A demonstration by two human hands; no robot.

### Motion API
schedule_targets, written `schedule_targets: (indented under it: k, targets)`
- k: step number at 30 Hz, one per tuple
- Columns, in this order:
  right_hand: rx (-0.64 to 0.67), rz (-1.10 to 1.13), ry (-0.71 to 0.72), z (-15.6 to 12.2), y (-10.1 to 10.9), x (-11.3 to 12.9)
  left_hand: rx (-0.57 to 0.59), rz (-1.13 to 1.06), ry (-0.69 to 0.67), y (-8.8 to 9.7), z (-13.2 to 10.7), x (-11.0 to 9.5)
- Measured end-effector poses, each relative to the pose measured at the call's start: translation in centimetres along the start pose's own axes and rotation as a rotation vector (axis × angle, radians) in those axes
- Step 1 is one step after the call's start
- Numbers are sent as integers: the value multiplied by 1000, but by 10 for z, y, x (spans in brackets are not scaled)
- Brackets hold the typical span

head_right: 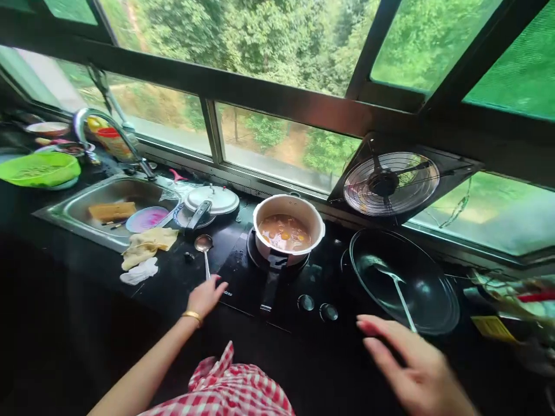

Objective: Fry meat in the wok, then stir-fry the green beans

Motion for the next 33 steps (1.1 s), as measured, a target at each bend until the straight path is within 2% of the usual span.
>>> schedule_targets:
  k: [1, 3, 5, 7, 9, 11, 12, 13, 15, 16, 18, 20, 23, 25, 27, 29, 31, 33]
  targets:
    - [25, 70, 23, 9, -22, 24, 20, -9, 78, 16, 16, 27]
    - [214, 127, 122, 32, -72, 81, 103, -89, 128, 34, 50, 56]
    - [293, 158, 199, 51, -107, 130, 179, -198, 105, 38, 75, 61]
    - [323, 148, 271, 66, -132, 166, 245, -289, 52, 35, 87, 56]
    - [305, 111, 288, 74, -149, 184, 311, -337, -11, 30, 81, 50]
    - [240, 58, 272, 79, -158, 188, 374, -470, -89, 31, 60, 42]
    - [199, 34, 269, 81, -161, 189, 412, -583, -138, 34, 46, 36]
    - [159, 13, 277, 84, -162, 191, 472, -804, -202, 39, 28, 26]
    - [81, -15, 351, 89, -160, 200, 586, -1214, -296, 54, -10, -3]
    - [37, -21, 411, 92, -158, 208, 617, -1342, -322, 64, -28, -20]
    - [-77, 1, 539, 97, -147, 222, 614, -1483, -364, 85, -57, -57]
    - [-231, 105, 603, 100, -127, 226, 644, -1556, -436, 99, -77, -99]
    - [-468, 354, 510, 101, -89, 202, 720, -1570, -602, 112, -90, -156]
    - [-563, 454, 378, 101, -65, 176, 810, -1462, -687, 111, -92, -181]
    - [-569, 440, 255, 105, -42, 152, 850, -1326, -728, 105, -87, -187]
    - [-509, 325, 185, 116, -21, 134, 810, -1235, -713, 96, -76, -172]
    - [-416, 149, 170, 135, -8, 119, 734, -1179, -631, 85, -61, -142]
    - [-317, -50, 157, 159, -4, 103, 646, -1148, -504, 74, -46, -100]
Point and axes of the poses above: each hand's wrist, its own z-axis towards the middle knuckle, its own y-axis out of the back of the hand, x = y × z, the point moved 8 cm from there along z, towards the middle knuckle, and after that the axes turned 15 degrees about x, right-handed, at the moved point
